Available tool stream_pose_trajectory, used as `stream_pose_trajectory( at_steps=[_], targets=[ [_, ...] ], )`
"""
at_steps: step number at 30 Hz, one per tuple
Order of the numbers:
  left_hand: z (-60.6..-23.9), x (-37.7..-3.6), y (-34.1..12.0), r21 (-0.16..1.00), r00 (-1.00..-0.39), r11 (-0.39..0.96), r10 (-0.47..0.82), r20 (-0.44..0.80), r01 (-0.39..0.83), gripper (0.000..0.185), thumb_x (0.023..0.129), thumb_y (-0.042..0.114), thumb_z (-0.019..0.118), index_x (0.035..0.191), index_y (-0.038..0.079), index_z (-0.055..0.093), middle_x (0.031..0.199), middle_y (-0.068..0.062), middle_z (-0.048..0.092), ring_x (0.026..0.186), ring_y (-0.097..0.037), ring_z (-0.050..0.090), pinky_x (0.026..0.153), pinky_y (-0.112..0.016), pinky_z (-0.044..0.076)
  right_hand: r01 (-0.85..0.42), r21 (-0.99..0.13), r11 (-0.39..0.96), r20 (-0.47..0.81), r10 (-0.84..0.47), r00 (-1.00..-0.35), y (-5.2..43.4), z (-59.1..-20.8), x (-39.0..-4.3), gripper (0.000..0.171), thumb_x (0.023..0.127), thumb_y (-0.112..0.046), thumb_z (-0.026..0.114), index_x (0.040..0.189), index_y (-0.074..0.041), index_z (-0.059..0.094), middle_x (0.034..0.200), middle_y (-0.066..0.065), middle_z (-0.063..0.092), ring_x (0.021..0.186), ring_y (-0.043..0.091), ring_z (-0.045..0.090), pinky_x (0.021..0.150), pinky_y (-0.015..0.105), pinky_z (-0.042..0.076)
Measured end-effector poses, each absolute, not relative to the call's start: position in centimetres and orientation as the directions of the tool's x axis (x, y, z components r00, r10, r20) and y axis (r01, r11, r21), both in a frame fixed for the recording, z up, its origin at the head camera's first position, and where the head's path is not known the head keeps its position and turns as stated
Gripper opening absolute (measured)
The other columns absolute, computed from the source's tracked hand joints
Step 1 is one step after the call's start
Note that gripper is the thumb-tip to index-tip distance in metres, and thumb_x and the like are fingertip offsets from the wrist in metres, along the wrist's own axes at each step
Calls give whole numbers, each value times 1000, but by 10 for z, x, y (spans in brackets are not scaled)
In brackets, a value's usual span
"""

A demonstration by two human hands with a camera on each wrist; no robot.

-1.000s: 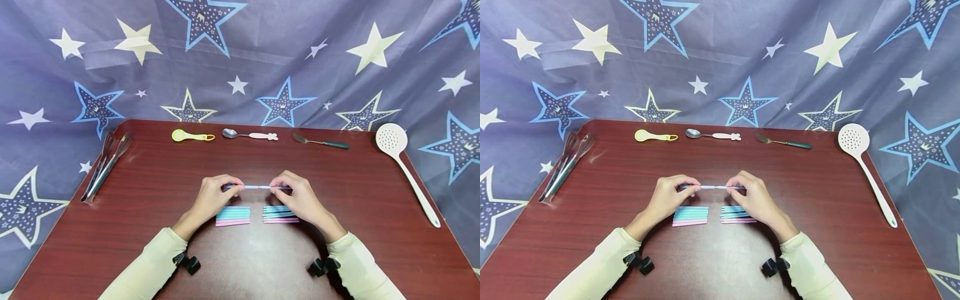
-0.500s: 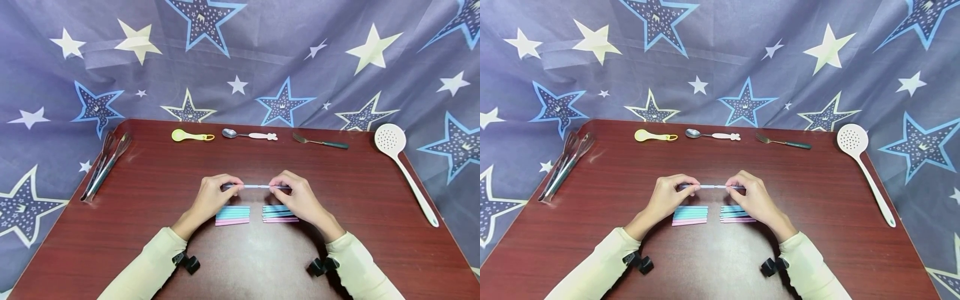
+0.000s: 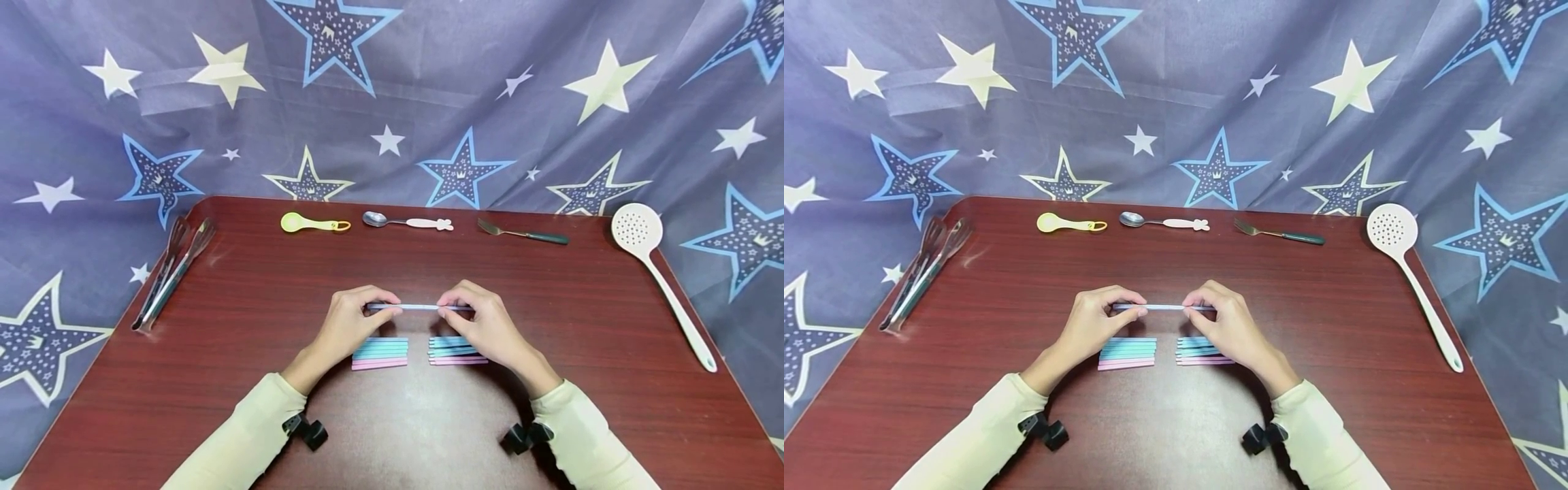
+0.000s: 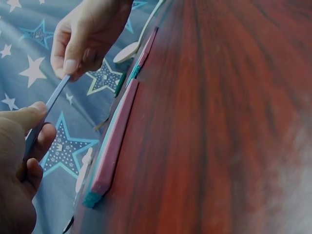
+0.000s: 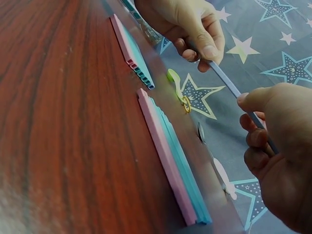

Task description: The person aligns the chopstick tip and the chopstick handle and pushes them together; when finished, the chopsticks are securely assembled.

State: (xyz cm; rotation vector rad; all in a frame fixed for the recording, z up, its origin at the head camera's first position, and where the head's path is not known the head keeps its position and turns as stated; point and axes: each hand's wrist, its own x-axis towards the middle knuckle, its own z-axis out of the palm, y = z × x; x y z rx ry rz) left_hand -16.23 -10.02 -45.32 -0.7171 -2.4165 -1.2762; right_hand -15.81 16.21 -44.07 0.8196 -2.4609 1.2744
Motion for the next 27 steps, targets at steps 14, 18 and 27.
stream_pose_trajectory(
  at_steps=[14, 18, 27],
  targets=[
    [-451, -162, -100, 680, -836, 487, 298, 460, 548, 7, 86, 20, 85, 92, 20, 81, 86, 8, 77, 74, -4, 63, 64, -24, 50, -603, -662, 446, 474, -375, -797, 160, -443, -159, 11, 88, -2, 79, 93, -10, 75, 88, -5, 68, 79, 7, 60, 70, 23, 50],
    [-451, -162, -100, 681, -830, 474, 303, 469, 558, 7, 86, 20, 85, 92, 20, 81, 86, 8, 76, 77, -4, 66, 68, -24, 51, -613, -655, 442, 486, -375, -790, 162, -443, -160, 14, 87, -2, 80, 93, -13, 76, 89, -5, 70, 82, 7, 63, 72, 27, 52],
    [-454, -163, -99, 706, -843, 462, 280, 459, 537, 7, 86, 21, 85, 93, 21, 81, 86, 10, 75, 78, -5, 65, 68, -23, 50, -603, -666, 439, 478, -369, -797, 165, -441, -160, 18, 87, -2, 80, 102, -11, 77, 96, -2, 73, 85, 12, 65, 75, 29, 53]
  ],
)
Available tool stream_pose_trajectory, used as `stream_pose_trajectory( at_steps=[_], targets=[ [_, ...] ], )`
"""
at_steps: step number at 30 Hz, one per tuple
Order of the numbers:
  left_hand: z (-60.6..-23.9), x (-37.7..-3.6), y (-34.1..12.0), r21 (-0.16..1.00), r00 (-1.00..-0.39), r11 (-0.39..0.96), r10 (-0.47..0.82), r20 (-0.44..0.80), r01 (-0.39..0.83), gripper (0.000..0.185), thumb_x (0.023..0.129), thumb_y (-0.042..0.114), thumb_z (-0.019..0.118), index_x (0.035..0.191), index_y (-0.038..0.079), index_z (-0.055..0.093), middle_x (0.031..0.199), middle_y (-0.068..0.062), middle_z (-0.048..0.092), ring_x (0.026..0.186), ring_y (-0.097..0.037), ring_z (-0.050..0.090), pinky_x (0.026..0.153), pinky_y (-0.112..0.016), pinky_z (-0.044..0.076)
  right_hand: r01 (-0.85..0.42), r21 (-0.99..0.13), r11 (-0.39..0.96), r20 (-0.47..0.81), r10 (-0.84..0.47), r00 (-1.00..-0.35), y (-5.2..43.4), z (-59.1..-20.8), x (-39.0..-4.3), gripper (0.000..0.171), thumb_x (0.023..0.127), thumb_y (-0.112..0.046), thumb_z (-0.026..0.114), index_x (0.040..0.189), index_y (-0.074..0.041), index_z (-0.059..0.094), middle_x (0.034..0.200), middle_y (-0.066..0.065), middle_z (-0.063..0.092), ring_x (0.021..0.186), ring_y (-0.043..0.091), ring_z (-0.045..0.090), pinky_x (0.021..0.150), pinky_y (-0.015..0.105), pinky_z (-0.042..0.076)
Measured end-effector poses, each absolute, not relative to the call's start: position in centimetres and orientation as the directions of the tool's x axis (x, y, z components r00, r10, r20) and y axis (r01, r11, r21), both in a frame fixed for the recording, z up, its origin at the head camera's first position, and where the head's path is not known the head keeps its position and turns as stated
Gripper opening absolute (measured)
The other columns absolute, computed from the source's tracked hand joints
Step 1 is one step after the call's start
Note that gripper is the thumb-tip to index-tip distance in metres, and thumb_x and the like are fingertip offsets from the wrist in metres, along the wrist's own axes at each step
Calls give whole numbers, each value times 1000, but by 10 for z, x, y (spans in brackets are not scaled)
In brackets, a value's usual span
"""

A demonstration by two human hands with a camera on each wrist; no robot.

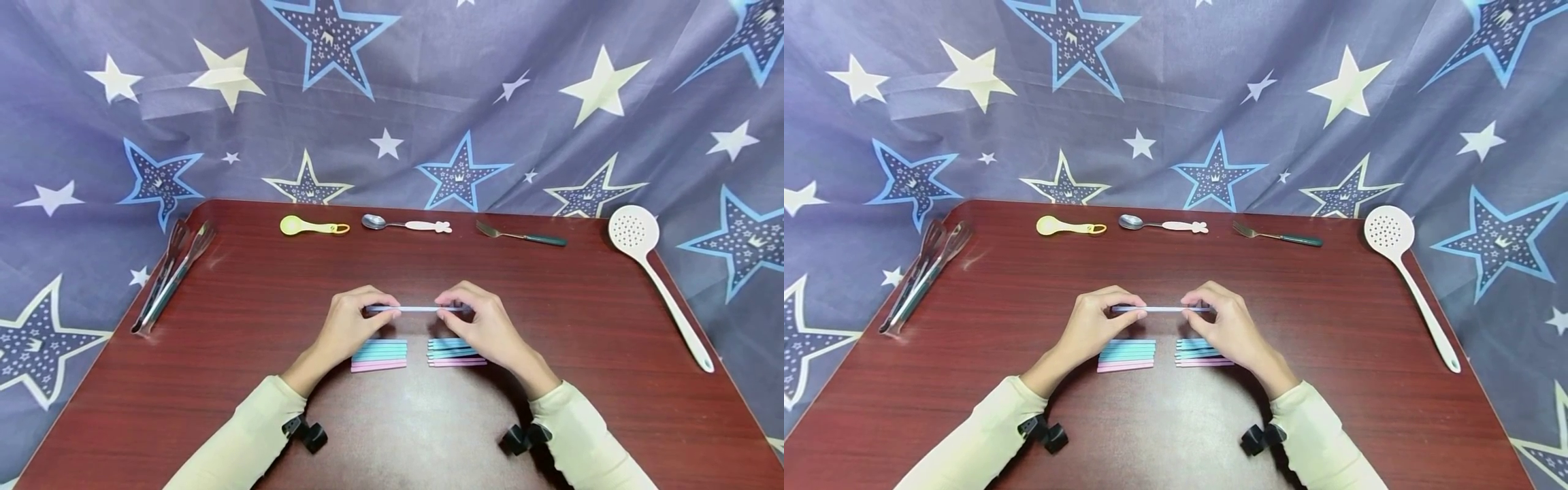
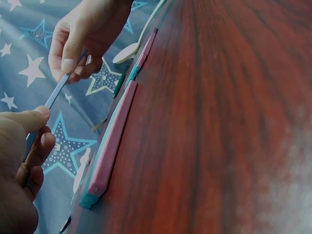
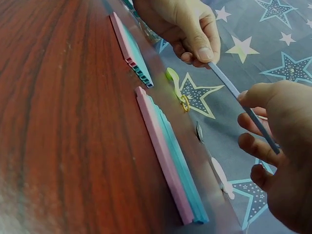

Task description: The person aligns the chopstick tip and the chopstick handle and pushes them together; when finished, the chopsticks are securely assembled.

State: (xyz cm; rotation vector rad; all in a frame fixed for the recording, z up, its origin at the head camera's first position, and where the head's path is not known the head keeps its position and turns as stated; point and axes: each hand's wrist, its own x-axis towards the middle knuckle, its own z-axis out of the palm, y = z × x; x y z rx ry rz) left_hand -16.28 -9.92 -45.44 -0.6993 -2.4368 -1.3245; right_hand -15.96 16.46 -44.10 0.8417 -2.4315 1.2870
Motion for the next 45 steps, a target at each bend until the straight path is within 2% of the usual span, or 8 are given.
stream_pose_trajectory(
  at_steps=[6, 10, 17, 22, 29, 34, 41, 45],
  targets=[
    [-456, -167, -102, 710, -852, 471, 264, 453, 523, 8, 86, 21, 86, 92, 21, 81, 87, 9, 75, 80, -6, 67, 70, -24, 51, -591, -671, 448, 491, -330, -806, 173, -438, -163, 26, 86, -1, 80, 108, -13, 75, 104, 4, 72, 83, 16, 61, 70, 24, 49],
    [-458, -170, -109, 711, -858, 482, 244, 452, 512, 8, 85, 20, 86, 93, 18, 82, 88, 8, 75, 81, -7, 68, 71, -23, 51, -586, -663, 466, 499, -308, -810, 181, -436, -165, 29, 87, -2, 80, 112, -14, 73, 104, 3, 70, 83, 16, 59, 68, 23, 46],
    [-456, -183, -126, 702, -871, 525, 191, 453, 481, 7, 87, 23, 85, 92, 21, 81, 88, 9, 75, 83, -6, 68, 74, -19, 49, -546, -658, 519, 490, -256, -833, 203, -441, -163, 27, 84, 0, 82, 109, -7, 73, 105, 5, 69, 86, 18, 60, 71, 26, 47],
    [-451, -199, -140, 706, -884, 556, 126, 450, 439, 6, 89, 25, 83, 92, 20, 81, 90, 7, 76, 85, -8, 69, 76, -20, 50, -525, -678, 515, 426, -307, -851, 204, -453, -160, 19, 86, -3, 81, 103, -9, 75, 103, -1, 70, 90, 16, 65, 77, 27, 51],
    [-454, -217, -157, 708, -892, 587, 54, 448, 391, 8, 87, 24, 85, 92, 18, 83, 92, 2, 78, 89, -15, 73, 79, -19, 49, -512, -705, 492, 332, -408, -850, 197, -468, -154, 18, 85, -4, 81, 99, -15, 76, 92, -5, 70, 81, 15, 62, 70, 27, 50],
    [-462, -228, -168, 710, -905, 616, 13, 424, 341, 9, 86, 23, 85, 93, 17, 83, 95, -1, 78, 93, -17, 74, 82, -20, 48, -495, -707, 505, 263, -463, -846, 193, -469, -150, 16, 87, -6, 80, 99, -15, 77, 95, -5, 72, 88, 14, 64, 79, 28, 53],
    [-470, -240, -178, 706, -915, 639, -9, 404, 305, 8, 87, 22, 85, 92, 15, 84, 97, -4, 79, 95, -22, 73, 85, -31, 49, -504, -688, 522, 237, -495, -836, 193, -468, -148, 13, 87, -10, 81, 98, -16, 79, 96, -6, 72, 93, 10, 63, 83, 28, 52],
    [-474, -246, -183, 709, -915, 642, -30, 403, 291, 10, 86, 19, 85, 93, 13, 84, 98, -8, 79, 98, -25, 73, 92, -40, 46, -508, -687, 519, 235, -503, -831, 192, -467, -148, 13, 87, -9, 81, 98, -15, 80, 95, -5, 71, 93, 10, 63, 83, 29, 52]
  ],
)
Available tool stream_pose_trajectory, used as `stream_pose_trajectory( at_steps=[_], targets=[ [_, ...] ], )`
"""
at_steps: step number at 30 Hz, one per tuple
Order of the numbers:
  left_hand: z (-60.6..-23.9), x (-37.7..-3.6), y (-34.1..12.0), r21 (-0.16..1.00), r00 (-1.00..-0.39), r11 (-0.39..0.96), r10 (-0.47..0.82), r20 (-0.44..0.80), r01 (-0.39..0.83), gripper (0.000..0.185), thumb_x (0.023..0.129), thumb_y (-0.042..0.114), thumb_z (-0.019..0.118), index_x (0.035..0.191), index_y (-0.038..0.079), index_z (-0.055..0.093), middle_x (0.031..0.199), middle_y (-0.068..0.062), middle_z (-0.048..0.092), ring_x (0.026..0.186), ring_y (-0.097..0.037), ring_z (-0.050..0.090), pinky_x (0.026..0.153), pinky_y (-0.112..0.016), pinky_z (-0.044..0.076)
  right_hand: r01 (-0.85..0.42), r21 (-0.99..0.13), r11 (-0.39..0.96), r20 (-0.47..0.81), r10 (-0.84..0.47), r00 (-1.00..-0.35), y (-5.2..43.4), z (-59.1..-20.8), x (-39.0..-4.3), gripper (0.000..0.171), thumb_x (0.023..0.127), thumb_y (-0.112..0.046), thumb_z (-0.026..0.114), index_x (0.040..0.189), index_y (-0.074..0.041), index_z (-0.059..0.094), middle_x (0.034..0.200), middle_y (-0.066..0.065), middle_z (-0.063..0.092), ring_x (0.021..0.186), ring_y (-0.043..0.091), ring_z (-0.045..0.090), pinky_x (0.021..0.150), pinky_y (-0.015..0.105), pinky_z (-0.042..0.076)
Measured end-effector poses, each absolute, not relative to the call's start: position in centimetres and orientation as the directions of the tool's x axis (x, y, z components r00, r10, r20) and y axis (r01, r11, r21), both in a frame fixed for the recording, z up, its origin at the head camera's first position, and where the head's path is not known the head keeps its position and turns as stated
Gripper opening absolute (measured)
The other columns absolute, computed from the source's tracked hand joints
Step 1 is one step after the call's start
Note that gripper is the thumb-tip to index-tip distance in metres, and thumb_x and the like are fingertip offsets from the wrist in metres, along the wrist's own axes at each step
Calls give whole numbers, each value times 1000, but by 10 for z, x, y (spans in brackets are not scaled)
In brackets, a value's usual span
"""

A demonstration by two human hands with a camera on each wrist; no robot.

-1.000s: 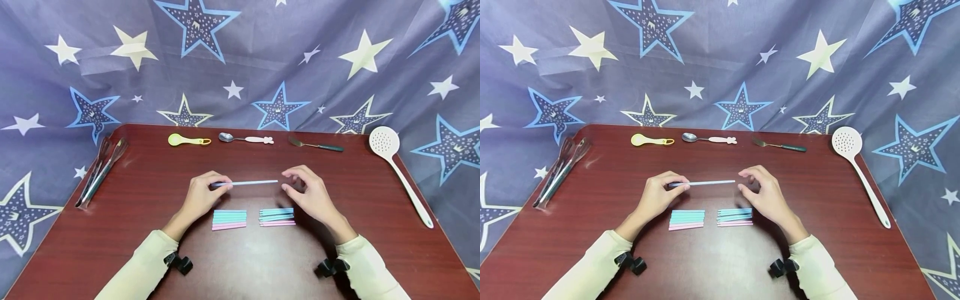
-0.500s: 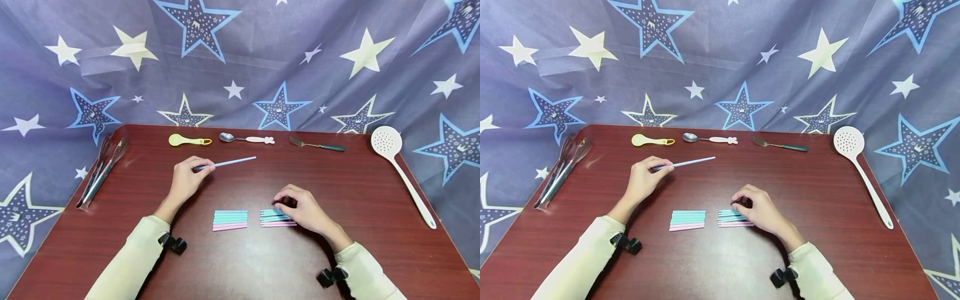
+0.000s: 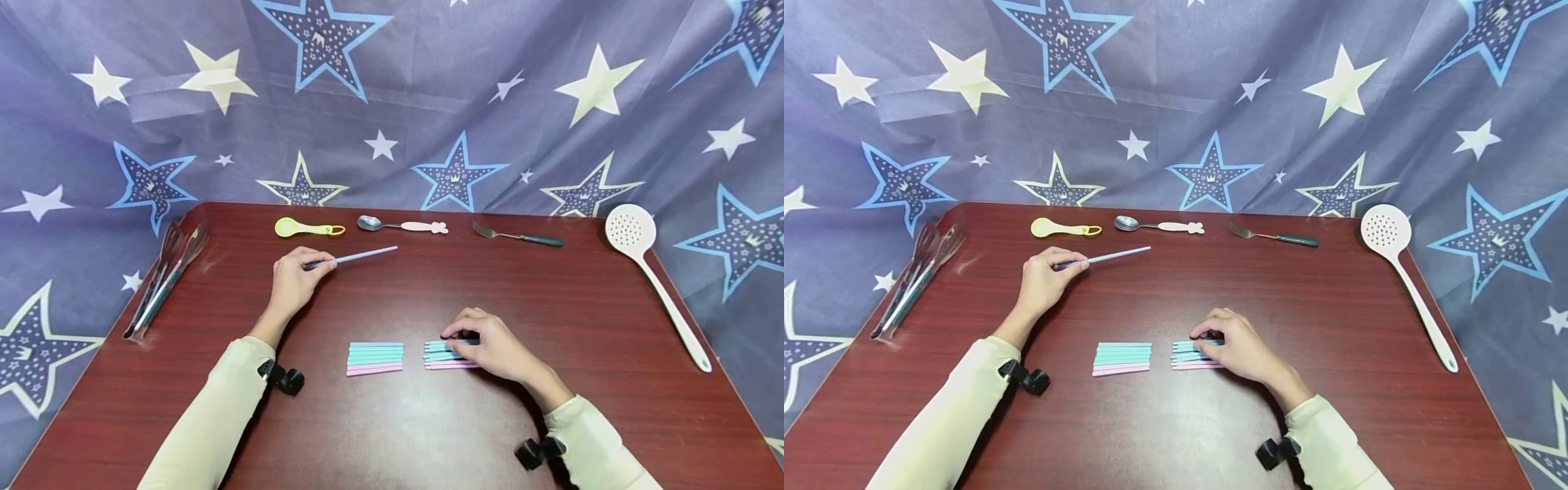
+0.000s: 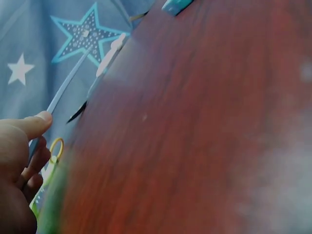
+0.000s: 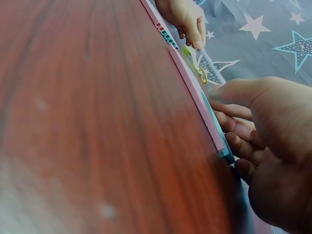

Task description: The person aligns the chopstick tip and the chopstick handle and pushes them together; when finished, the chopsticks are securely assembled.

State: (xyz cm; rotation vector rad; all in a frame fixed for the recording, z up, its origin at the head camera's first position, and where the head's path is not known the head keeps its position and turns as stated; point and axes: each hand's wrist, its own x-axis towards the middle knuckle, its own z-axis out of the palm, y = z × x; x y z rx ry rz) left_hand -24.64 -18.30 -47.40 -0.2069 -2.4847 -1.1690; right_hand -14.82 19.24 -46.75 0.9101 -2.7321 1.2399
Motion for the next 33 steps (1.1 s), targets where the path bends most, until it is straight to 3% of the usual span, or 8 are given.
stream_pose_trajectory(
  at_steps=[15, 20, 33],
  targets=[
    [-483, -260, -189, 684, -920, 690, -67, 385, 236, 12, 86, 18, 85, 95, 10, 84, 100, -14, 78, 101, -31, 72, 97, -48, 47, -511, -679, 528, 220, -517, -827, 196, -470, -148, 15, 86, -9, 81, 98, -18, 80, 93, -10, 69, 93, 10, 60, 82, 29, 50],
    [-485, -262, -190, 685, -934, 702, -81, 349, 195, 15, 87, 19, 84, 97, 9, 83, 104, -16, 77, 104, -38, 65, 102, -53, 40, -512, -673, 534, 219, -518, -827, 197, -469, -147, 16, 86, -9, 81, 99, -18, 80, 93, -9, 69, 94, 11, 61, 84, 30, 50],
    [-485, -266, -192, 651, -948, 741, -66, 313, 164, 14, 89, 19, 82, 100, 11, 84, 109, -15, 76, 105, -42, 59, 99, -54, 38, -500, -678, 539, 208, -512, -833, 194, -470, -147, 16, 86, -10, 80, 100, -18, 80, 94, -7, 70, 94, 10, 60, 83, 30, 49]
  ],
)
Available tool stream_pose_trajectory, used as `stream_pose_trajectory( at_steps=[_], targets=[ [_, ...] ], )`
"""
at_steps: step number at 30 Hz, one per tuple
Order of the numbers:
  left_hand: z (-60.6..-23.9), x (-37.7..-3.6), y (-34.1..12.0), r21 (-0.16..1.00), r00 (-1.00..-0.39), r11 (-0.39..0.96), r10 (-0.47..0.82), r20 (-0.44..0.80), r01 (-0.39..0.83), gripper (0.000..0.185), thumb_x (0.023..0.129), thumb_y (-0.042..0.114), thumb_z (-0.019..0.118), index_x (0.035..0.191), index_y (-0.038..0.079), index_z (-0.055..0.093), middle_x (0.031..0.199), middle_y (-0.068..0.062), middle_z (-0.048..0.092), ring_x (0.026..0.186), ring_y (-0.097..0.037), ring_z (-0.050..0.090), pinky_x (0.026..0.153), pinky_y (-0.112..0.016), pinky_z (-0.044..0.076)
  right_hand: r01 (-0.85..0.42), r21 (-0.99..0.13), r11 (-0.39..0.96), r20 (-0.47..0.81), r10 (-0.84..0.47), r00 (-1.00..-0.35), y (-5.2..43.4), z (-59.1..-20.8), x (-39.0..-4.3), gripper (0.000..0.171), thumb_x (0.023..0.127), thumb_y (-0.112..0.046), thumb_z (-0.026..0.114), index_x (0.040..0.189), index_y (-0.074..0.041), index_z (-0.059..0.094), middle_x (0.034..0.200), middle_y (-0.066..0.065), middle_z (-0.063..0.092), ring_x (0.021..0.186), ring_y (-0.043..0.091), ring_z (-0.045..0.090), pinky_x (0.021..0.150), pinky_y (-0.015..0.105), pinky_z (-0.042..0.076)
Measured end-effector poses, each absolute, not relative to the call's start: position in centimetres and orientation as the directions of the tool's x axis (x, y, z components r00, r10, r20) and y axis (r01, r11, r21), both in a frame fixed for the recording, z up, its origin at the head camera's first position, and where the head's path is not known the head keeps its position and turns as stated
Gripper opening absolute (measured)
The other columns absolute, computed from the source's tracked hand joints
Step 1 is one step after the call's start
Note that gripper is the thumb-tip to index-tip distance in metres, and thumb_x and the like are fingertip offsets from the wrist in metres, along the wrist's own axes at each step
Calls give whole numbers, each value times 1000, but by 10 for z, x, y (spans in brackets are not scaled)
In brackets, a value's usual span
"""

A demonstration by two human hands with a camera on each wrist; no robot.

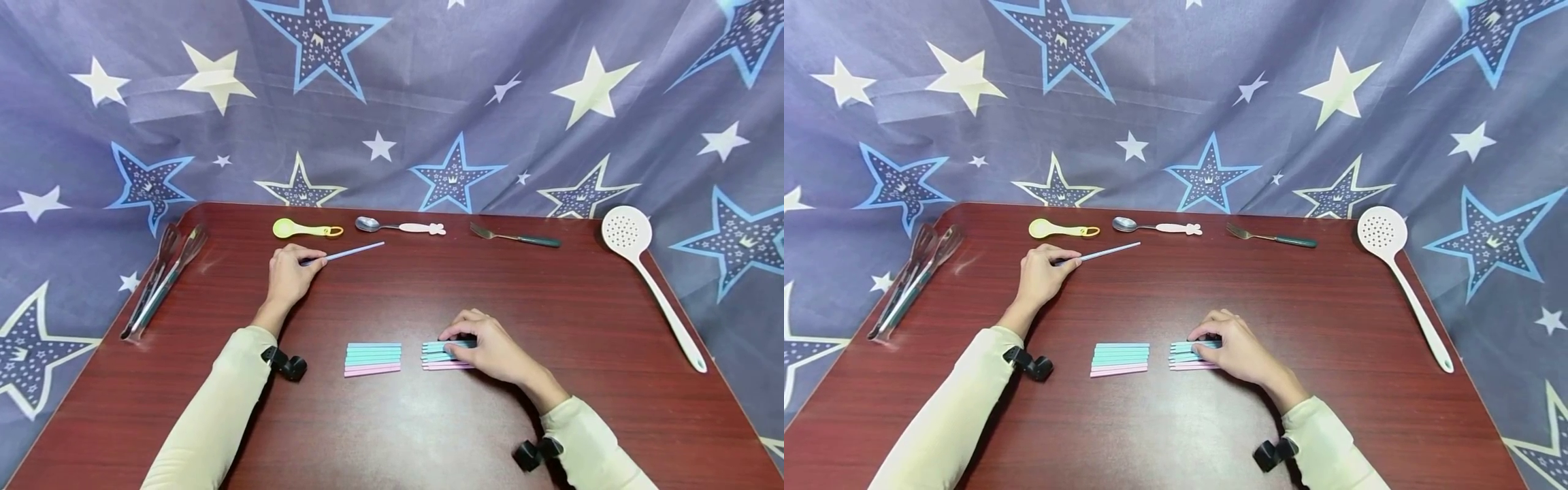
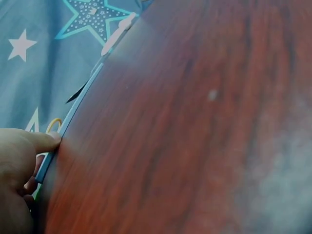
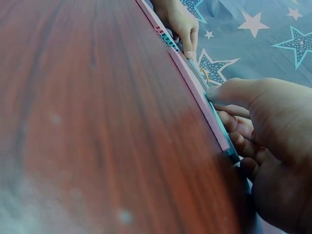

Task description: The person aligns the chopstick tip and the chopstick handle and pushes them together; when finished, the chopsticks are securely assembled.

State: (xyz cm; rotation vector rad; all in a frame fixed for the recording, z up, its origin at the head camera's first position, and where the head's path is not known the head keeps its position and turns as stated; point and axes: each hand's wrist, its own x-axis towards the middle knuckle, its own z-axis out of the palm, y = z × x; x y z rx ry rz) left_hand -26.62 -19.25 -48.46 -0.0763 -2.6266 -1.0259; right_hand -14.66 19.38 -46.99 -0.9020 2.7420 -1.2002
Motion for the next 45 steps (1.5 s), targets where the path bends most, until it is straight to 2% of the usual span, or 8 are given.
stream_pose_trajectory(
  at_steps=[9, 14, 17, 23, 26, 28, 39, 45],
  targets=[
    [-480, -266, -194, 655, -954, 737, -50, 296, 165, 20, 90, 17, 79, 108, 8, 82, 116, -19, 74, 112, -45, 57, 106, -57, 34, -510, -674, 534, 217, -517, -828, 194, -470, -147, 15, 86, -11, 80, 100, -17, 80, 94, -5, 70, 94, 10, 60, 84, 30, 50],
    [-464, -254, -187, 702, -950, 689, -64, 306, 179, 28, 92, 19, 78, 117, 7, 78, 121, -19, 72, 117, -41, 60, 111, -58, 32, -511, -672, 536, 218, -516, -828, 195, -470, -147, 15, 87, -11, 80, 100, -17, 80, 95, -5, 71, 96, 10, 60, 85, 29, 49],
    [-452, -243, -179, 724, -951, 658, -38, 307, 208, 27, 92, 21, 78, 117, 11, 79, 120, -16, 73, 110, -35, 66, 103, -53, 40, -514, -672, 534, 227, -511, -829, 196, -470, -147, 15, 86, -11, 80, 100, -17, 80, 95, -5, 71, 96, 10, 60, 85, 30, 49],
    [-439, -218, -166, 750, -957, 615, 27, 288, 244, 24, 94, 25, 77, 116, 17, 80, 117, -6, 76, 97, -20, 69, 82, -31, 51, -504, -679, 534, 221, -506, -833, 196, -472, -147, 15, 87, -11, 80, 100, -19, 81, 95, -8, 70, 96, 9, 59, 84, 30, 49],
    [-437, -205, -159, 757, -958, 596, 82, 276, 269, 22, 95, 25, 77, 115, 17, 80, 116, -2, 77, 101, -16, 68, 82, -26, 50, -497, -687, 530, 215, -505, -836, 196, -474, -147, 15, 88, -11, 80, 100, -20, 80, 95, -9, 70, 96, 9, 59, 84, 30, 49],
    [-437, -197, -154, 760, -955, 581, 129, 268, 291, 20, 95, 24, 77, 113, 17, 81, 113, 0, 77, 103, -14, 67, 83, -29, 51, -491, -694, 527, 212, -502, -839, 196, -474, -147, 15, 88, -11, 80, 99, -21, 80, 95, -10, 70, 96, 9, 59, 84, 30, 48],
    [-463, -163, -131, 785, -915, 517, 375, 150, 341, 14, 94, 20, 76, 107, 22, 81, 104, 11, 75, 87, -6, 62, 76, -23, 50, -459, -711, 533, 192, -481, -855, 194, -471, -146, 16, 86, -11, 81, 97, -22, 80, 94, -11, 70, 95, 9, 59, 84, 29, 47],
    [-472, -157, -132, 724, -870, 549, 473, 143, 417, 17, 92, 24, 78, 109, 25, 81, 112, 11, 71, 105, -10, 66, 90, -34, 53, -438, -725, 532, 179, -469, -865, 194, -472, -146, 16, 86, -10, 81, 96, -23, 80, 94, -12, 70, 95, 9, 59, 84, 28, 48]
  ],
)
